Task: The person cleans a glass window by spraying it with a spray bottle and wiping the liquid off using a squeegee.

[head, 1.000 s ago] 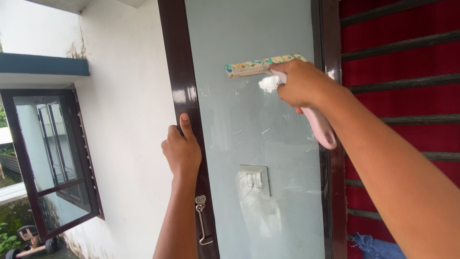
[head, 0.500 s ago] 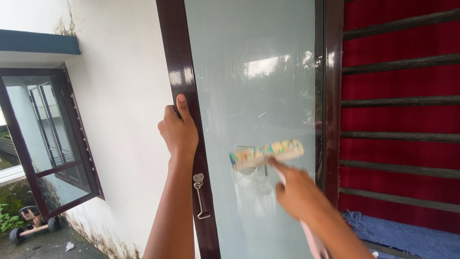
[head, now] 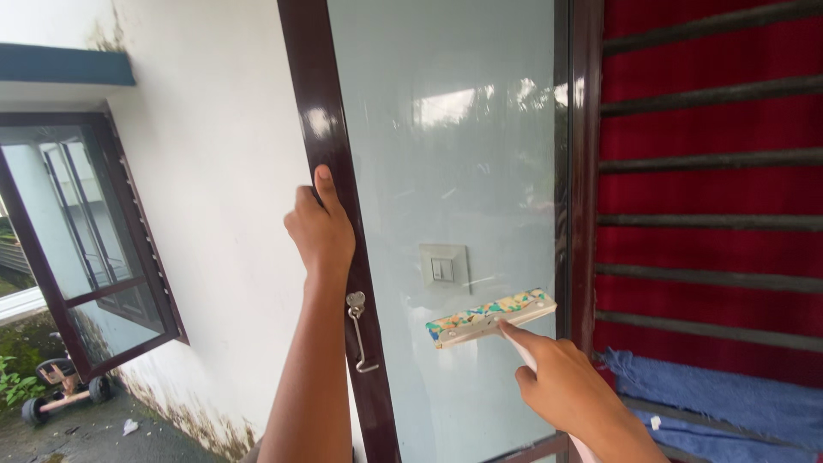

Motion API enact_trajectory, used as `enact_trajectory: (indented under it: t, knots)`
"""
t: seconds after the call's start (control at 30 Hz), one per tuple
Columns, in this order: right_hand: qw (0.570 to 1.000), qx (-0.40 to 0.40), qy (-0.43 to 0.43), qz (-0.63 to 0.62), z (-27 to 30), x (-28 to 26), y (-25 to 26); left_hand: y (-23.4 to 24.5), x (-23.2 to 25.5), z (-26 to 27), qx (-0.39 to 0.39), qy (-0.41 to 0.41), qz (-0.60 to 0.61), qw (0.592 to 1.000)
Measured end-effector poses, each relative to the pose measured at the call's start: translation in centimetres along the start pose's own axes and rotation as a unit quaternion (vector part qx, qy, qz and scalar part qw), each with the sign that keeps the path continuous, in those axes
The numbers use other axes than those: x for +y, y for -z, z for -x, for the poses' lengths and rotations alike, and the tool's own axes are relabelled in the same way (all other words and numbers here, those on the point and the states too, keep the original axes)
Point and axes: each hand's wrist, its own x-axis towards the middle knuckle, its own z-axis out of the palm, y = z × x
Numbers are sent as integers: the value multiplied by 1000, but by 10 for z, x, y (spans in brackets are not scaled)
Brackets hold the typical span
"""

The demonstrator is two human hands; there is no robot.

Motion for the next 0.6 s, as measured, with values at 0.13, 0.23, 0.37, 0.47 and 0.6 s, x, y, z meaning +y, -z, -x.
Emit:
enact_trajectory:
  t: [0.13,0.23,0.37,0.47,0.6]
  knots:
    - [998,4,61,12,-19,3,-23,1,-1,1,20,-29,7,999]
    - [998,-27,45,25,-22,3,-30,-2,-1,0,18,-23,6,1000]
    - [999,-43,3,9,0,-2,-12,-3,-1,-2,15,-22,1,1000]
    - [994,47,-66,-79,10,-13,17,-2,-4,-4,19,-14,-5,1000]
    - [976,170,66,-120,-3,-38,53,-3,-5,-5,22,-21,7,999]
